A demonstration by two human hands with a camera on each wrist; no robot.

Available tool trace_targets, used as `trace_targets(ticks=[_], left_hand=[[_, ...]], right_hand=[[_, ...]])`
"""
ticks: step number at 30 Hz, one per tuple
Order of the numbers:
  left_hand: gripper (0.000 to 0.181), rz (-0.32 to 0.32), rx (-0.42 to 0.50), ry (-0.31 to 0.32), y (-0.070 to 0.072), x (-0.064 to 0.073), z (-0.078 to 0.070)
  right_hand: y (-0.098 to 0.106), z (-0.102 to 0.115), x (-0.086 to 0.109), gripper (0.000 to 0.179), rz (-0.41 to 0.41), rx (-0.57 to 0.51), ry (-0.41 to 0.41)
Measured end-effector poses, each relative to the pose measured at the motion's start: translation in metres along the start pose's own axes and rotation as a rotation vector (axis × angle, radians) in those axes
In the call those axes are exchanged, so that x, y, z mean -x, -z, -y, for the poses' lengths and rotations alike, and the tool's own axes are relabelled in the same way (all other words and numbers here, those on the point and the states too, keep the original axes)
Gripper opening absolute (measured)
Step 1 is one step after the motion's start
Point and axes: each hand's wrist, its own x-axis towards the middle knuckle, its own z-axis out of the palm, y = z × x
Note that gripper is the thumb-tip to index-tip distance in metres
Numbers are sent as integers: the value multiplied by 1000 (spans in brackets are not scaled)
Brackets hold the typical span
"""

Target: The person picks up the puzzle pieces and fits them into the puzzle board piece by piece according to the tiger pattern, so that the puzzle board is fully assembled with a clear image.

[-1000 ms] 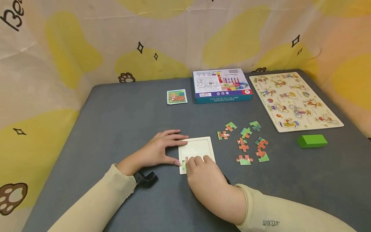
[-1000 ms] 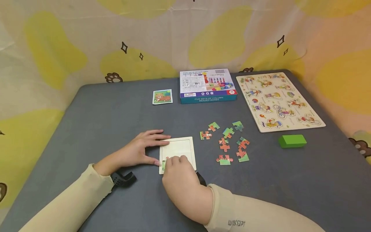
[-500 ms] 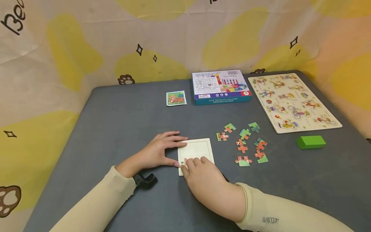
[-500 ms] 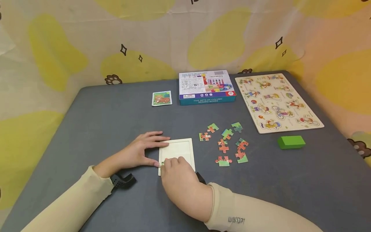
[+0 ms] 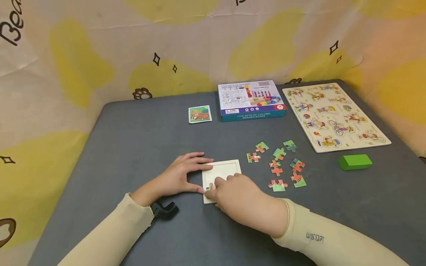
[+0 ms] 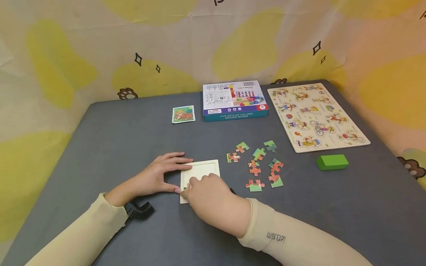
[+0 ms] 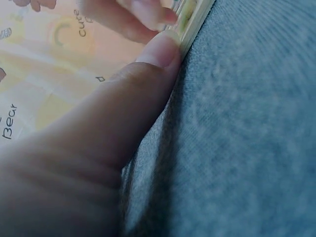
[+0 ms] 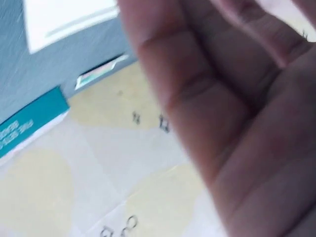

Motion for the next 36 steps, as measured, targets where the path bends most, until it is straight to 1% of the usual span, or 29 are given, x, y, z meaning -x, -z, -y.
trace_targets(ticks=[2, 4, 6, 8, 10, 13, 15, 17, 19, 22, 27, 31, 36], left_hand=[[73, -2, -1, 5, 0, 2, 0], [73, -6, 1, 2, 0, 2, 0], [73, -8, 2, 1, 1, 2, -1], [73, -9, 5, -2, 1, 1, -1], [73, -8, 5, -2, 1, 1, -1], [72, -6, 5, -7, 1, 1, -1], [73, -3, -1, -10, 1, 1, -1], [72, -3, -3, -10, 1, 2, -1], [72, -2, -1, -4, 1, 2, -1], [71, -1, 3, 7, 0, 2, 0], [70, -4, 0, 13, -1, 2, -1], [70, -7, 3, 3, -1, 1, -1], [70, -3, 10, 10, -1, 1, -2]], right_hand=[[6, -11, 1, 25, -15, -68, 5], [11, -25, 2, 19, -14, -112, -19], [14, -44, 2, 15, -6, -142, -70], [16, -67, 2, 15, 1, -164, -141], [16, -92, 2, 18, 11, -189, -226], [10, -126, 3, 26, 32, -226, -333], [4, -143, 3, 32, 58, -255, -379], [-3, -154, 1, 37, 86, -279, -397], [-8, -160, -2, 39, 105, -297, -399], [-13, -161, -4, 39, 112, -298, -401], [-17, -160, -5, 30, 71, -291, -402], [-21, -165, -5, 23, 74, -338, -431], [-19, -168, -6, 22, 69, -388, -463]])
